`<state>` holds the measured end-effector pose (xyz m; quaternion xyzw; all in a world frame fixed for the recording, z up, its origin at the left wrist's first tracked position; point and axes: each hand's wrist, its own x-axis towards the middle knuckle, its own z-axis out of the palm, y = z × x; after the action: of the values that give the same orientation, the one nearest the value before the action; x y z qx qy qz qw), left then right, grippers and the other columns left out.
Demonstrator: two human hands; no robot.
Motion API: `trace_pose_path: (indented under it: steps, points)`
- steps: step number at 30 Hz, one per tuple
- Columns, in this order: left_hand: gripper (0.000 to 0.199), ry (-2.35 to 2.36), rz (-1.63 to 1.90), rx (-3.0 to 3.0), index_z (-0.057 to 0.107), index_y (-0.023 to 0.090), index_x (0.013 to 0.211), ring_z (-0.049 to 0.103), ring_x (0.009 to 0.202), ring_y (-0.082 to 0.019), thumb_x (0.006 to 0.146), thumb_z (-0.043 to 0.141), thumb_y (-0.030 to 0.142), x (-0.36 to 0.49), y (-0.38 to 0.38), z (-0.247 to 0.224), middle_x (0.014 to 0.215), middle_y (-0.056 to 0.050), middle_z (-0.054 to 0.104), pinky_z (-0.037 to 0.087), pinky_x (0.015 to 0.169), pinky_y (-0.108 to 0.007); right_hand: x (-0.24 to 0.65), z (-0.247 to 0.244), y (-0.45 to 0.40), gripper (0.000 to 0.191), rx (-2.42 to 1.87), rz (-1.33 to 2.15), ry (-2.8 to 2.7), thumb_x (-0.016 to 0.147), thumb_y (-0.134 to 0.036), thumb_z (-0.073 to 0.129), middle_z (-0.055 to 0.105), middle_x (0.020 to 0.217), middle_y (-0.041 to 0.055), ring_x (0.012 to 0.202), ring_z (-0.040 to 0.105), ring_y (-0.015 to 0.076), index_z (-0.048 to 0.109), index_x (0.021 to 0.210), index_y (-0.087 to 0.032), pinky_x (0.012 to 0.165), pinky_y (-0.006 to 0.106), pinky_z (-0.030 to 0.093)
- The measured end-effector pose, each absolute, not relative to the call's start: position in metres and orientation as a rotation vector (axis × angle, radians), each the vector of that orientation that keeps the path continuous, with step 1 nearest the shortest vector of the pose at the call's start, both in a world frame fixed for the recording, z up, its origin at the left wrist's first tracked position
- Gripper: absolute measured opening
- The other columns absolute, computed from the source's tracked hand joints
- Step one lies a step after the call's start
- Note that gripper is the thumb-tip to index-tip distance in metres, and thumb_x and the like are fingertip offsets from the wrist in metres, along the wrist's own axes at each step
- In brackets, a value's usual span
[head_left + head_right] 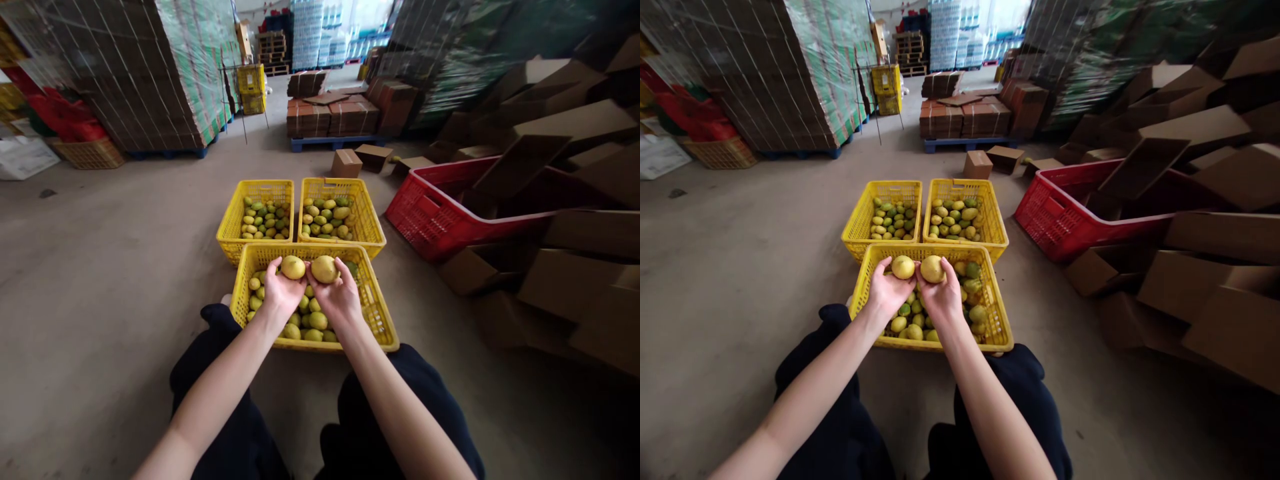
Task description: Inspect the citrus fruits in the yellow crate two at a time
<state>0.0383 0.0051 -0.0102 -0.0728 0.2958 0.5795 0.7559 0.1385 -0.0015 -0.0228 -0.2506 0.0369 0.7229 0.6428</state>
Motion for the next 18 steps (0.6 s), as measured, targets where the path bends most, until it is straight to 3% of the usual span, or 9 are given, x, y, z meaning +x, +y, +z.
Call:
trace_pose_path:
  steps: [9, 18]
  points:
    - [0.009, 0.662, 1.247, -0.074, 0.057, 0.013, 0.08, 0.061, 0.069, -0.013, 0.086, 0.053, 0.017, 0.0427, 0.0091, -0.0086, 0.072, -0.006, 0.062, 0.053, 0.068, -0.022, 0.1405, -0.0171, -0.0056, 0.014, -0.561, 1.633, -0.115, 0.072, -0.006, 0.061, 0.071, 0.076, 0.0011, 0.084, 0.068, 0.0149, 0.061, 0.077, -0.019, 0.081, 0.026, 0.059]
    - [0.01, 0.63, 1.262, 0.021, 0.06, 0.011, 0.078, 0.063, 0.069, -0.012, 0.078, 0.056, 0.001, 0.046, 0.0078, -0.009, 0.071, -0.004, 0.063, 0.052, 0.072, -0.02, 0.1445, -0.019, -0.0045, 0.016, -0.573, 1.621, -0.257, 0.066, -0.008, 0.065, 0.072, 0.081, -0.0008, 0.087, 0.068, 0.014, 0.064, 0.076, -0.021, 0.093, 0.025, 0.054]
